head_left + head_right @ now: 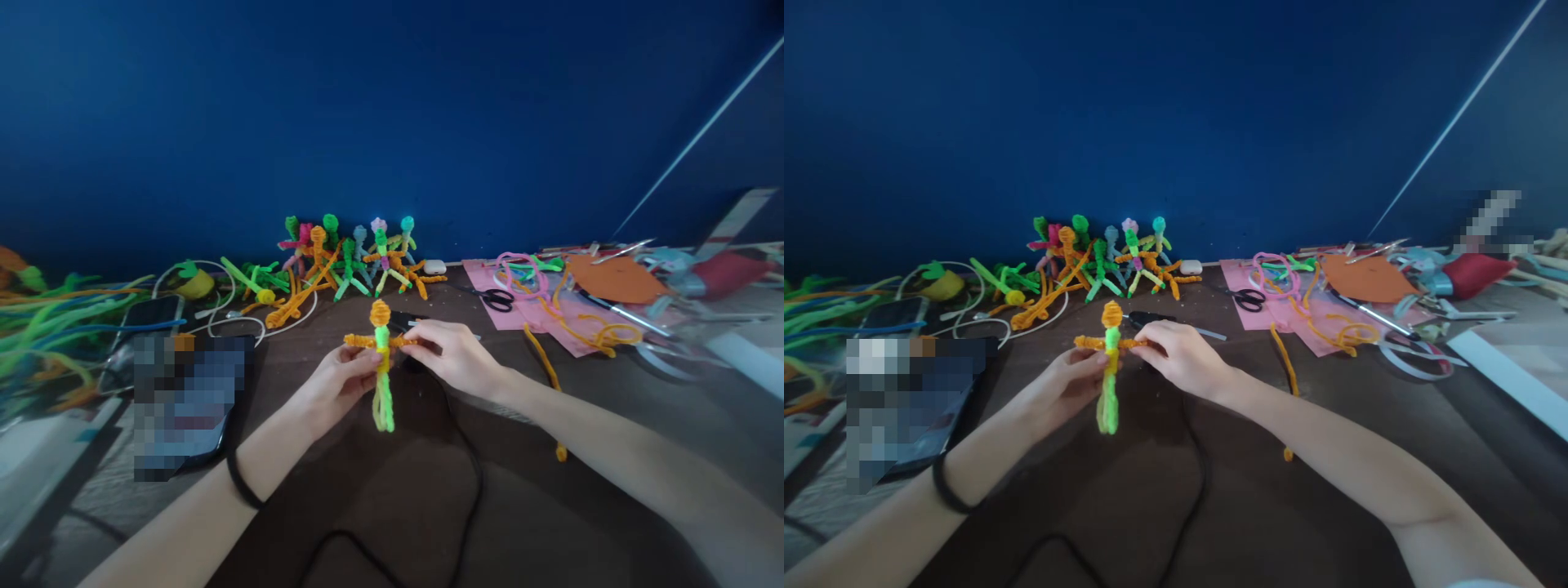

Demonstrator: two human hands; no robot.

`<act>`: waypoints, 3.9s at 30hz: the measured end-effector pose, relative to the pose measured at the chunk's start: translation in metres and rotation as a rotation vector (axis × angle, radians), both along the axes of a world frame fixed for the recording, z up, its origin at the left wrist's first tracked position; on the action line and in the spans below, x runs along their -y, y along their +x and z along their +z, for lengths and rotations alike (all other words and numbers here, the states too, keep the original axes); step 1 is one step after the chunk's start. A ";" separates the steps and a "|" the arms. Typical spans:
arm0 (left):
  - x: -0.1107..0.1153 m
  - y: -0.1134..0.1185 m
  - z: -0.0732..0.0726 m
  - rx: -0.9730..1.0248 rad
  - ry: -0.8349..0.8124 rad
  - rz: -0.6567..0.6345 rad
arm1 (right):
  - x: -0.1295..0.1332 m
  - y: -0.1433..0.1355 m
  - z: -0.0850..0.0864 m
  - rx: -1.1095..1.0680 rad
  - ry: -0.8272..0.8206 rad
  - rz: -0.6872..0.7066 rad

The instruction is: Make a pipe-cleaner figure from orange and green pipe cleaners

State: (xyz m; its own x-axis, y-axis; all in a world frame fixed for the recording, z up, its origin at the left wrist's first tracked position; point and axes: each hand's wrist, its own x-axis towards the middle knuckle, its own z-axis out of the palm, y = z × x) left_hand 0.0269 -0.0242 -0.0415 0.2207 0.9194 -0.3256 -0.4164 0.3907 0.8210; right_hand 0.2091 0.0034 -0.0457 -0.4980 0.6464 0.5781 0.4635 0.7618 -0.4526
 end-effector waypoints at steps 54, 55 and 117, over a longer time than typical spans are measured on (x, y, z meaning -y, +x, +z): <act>0.003 0.003 -0.003 -0.264 0.299 -0.145 | 0.011 -0.010 -0.013 -0.310 -0.678 0.209; 0.003 0.002 -0.002 -0.261 0.289 -0.155 | 0.010 -0.009 -0.014 -0.295 -0.671 0.204; 0.001 0.000 -0.015 -0.296 0.295 0.089 | 0.014 -0.008 0.008 0.094 -0.776 0.082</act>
State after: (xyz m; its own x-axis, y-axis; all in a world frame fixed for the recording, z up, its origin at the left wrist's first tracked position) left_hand 0.0264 -0.0251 -0.0568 0.0732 0.9938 -0.0832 -0.1673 0.0945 0.9814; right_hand 0.2009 -0.0107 -0.0375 -0.5864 0.8069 -0.0706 0.4822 0.2777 -0.8309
